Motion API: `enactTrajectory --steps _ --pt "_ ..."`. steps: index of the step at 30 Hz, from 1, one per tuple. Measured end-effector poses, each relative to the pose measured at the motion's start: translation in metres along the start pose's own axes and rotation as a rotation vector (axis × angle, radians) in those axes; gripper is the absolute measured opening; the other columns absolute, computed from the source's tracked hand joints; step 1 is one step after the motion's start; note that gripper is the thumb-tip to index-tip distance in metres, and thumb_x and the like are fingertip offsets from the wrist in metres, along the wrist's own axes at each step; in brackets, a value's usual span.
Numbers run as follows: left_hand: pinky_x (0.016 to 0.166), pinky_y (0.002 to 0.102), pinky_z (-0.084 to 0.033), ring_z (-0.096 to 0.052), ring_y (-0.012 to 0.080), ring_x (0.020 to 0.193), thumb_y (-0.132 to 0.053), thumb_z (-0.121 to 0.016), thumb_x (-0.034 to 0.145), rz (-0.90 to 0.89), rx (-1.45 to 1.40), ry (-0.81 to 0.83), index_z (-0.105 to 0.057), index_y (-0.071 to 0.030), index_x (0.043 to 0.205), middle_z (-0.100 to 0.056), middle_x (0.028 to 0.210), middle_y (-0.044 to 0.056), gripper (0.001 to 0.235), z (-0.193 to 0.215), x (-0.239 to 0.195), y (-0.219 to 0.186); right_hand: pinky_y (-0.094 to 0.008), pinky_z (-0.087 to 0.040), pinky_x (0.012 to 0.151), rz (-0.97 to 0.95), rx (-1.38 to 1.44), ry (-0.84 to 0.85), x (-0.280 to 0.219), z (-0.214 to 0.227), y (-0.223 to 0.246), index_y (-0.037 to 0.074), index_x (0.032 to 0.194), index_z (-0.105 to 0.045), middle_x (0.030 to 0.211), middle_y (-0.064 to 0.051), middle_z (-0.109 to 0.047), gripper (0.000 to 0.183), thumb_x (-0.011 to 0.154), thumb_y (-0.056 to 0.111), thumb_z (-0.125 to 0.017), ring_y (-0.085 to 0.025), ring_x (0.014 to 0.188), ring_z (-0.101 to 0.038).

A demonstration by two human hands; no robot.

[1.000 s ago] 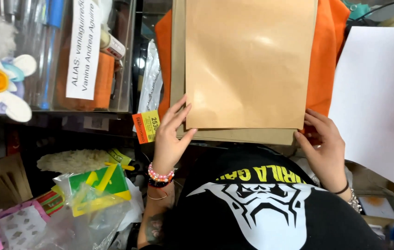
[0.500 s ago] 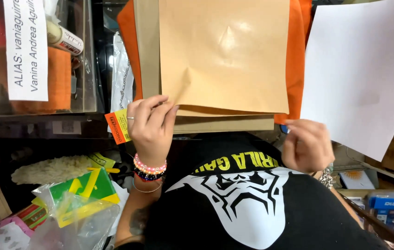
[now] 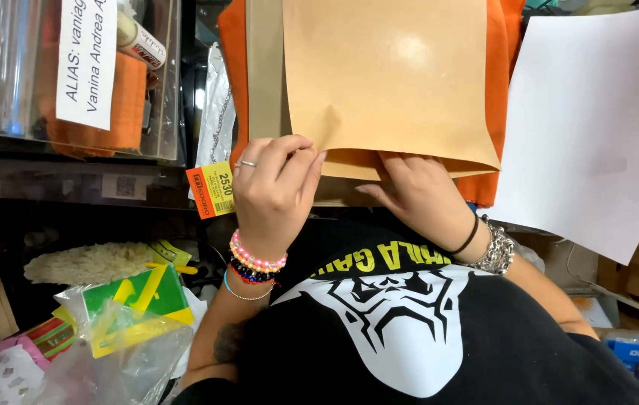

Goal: Sorting and counting a stack of brown paper envelopes on a counter

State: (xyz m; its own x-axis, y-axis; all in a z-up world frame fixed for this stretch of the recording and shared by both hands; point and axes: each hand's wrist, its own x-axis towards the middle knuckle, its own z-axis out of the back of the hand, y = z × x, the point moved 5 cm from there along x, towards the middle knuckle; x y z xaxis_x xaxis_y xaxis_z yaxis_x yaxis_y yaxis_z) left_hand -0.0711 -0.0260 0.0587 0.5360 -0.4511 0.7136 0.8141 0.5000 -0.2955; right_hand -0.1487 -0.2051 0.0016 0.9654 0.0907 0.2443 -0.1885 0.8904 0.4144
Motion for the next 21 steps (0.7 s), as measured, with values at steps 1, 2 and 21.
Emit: enactTrajectory --steps 1,2,21 --pt "0.075 0.035 -0.055 -0.065 0.0237 0.082 -0.013 -0.080 0.092 -0.005 -0.004 -0.002 -0.071 -0.010 0.086 -0.068 0.095 0.001 0.012 0.002 -0.004 0.002 -0.062 -0.054 0.067 -0.003 -0.004 -0.004 -0.015 -0.024 -0.020 -0.017 0.102 -0.066 0.077 -0.036 -0.065 0.041 0.097 0.023 -0.071 -0.056 0.069 -0.066" --pt "0.075 0.036 -0.056 -0.066 0.0250 0.081 -0.012 -0.080 0.092 0.001 0.005 0.005 -0.072 -0.009 0.088 -0.068 0.095 0.002 0.010 0.003 -0.008 0.004 -0.053 -0.057 0.067 0.082 -0.263 -0.065 -0.029 -0.045 -0.036 -0.005 0.106 -0.069 0.080 -0.025 -0.065 0.025 0.093 0.016 -0.068 -0.045 0.072 -0.068" --pt "0.108 0.051 -0.045 -0.065 0.0380 0.114 -0.007 -0.067 0.100 -0.130 0.054 0.228 -0.079 -0.005 0.114 -0.072 0.127 0.018 0.018 -0.029 0.005 0.059 -0.034 -0.041 0.062 0.466 -0.010 -0.620 -0.075 0.069 -0.042 0.000 0.079 -0.064 0.077 -0.015 -0.063 0.027 0.102 0.010 -0.055 -0.027 0.062 -0.057"
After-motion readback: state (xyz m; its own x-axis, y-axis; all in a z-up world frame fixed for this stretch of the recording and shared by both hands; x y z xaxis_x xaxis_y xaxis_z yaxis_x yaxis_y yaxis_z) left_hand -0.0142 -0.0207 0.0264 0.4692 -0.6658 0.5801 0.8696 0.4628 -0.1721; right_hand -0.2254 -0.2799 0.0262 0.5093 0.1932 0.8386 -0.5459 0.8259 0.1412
